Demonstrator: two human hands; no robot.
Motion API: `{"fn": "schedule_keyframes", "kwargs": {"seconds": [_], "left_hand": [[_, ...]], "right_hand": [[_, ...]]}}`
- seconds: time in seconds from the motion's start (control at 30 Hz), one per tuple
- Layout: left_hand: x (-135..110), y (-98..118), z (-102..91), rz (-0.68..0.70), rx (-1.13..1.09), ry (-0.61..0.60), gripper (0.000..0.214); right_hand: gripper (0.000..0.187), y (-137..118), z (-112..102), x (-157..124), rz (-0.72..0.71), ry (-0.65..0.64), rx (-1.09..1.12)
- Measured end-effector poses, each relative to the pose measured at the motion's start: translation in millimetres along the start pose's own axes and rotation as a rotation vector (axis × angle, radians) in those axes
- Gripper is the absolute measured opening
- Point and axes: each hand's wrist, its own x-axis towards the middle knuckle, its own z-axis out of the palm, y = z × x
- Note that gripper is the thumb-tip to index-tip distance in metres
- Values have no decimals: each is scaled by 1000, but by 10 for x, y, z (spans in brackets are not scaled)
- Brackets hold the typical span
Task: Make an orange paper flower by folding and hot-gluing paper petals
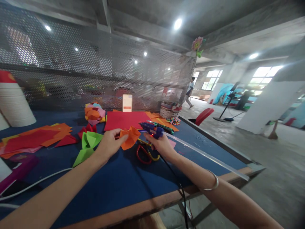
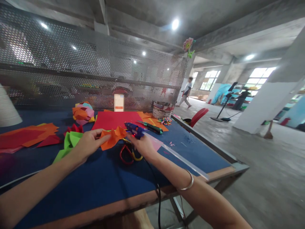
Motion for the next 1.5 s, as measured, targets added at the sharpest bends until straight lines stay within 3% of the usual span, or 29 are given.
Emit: {"fn": "schedule_keyframes", "kwargs": {"seconds": [0.17,0.27,0.83,1.17,1.5], "left_hand": [[-30,2,99,-59,-191,-300,40],[-33,-30,124,-79,-195,-367,40],[-34,-31,102,-4,-32,-386,27],[-41,-71,123,-52,3,-381,30],[-104,60,124,-113,42,-399,27]], "right_hand": [[29,-75,4,-37,156,-111,310],[29,-95,16,-69,226,-207,382],[37,-74,30,-60,305,-240,437],[35,-80,17,-55,105,-275,220],[19,-124,14,-66,64,-240,86]]}}
